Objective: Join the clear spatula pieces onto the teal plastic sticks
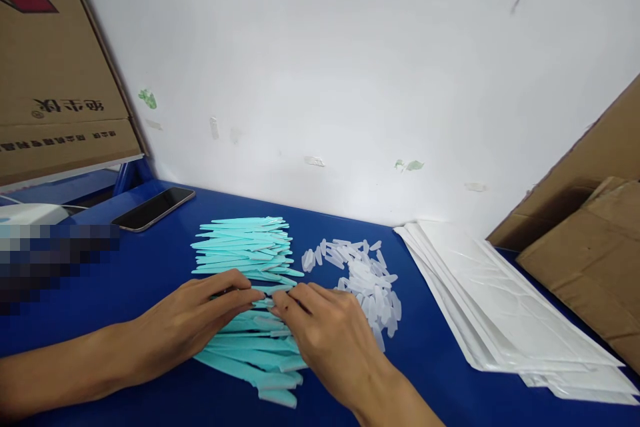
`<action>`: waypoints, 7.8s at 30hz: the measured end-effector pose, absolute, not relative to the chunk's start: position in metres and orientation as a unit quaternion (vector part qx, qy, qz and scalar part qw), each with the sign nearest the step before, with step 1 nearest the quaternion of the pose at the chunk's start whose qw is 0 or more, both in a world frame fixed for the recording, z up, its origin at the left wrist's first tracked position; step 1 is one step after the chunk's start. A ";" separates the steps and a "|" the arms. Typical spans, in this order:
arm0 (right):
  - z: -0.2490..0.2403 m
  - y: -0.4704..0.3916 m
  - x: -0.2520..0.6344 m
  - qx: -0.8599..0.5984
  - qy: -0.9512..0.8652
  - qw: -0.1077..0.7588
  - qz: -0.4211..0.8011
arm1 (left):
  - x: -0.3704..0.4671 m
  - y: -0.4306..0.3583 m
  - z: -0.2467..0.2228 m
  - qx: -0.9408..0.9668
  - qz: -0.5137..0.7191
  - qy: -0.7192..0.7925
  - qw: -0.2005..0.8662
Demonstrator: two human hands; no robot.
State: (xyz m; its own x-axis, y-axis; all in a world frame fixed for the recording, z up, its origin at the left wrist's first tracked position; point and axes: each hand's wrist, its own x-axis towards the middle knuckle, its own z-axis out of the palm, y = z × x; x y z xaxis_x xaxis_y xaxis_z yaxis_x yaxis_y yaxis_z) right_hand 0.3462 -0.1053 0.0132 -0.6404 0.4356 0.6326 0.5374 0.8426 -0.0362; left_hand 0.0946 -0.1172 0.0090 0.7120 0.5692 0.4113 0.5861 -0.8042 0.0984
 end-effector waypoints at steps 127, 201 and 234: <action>0.019 -0.090 0.360 -0.246 -0.865 0.437 -0.030 | 0.088 -0.100 0.014 -0.919 -0.247 -0.308 -0.023; 0.022 -0.081 0.367 -0.362 -0.873 0.319 -0.069 | 0.095 -0.101 0.006 -0.908 -0.143 -0.394 0.019; 0.000 -0.066 0.381 -0.328 -0.921 0.208 0.010 | 0.082 -0.084 0.005 -0.868 -0.093 -0.475 0.111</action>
State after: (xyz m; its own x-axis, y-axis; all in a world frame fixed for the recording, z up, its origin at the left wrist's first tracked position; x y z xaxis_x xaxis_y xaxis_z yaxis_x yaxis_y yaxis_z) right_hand 0.3814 -0.0655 0.0002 -0.6981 0.6084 0.3775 0.5998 0.7849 -0.1557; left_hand 0.0816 -0.0841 0.0054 0.5307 0.8042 0.2676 0.8457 -0.5235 -0.1040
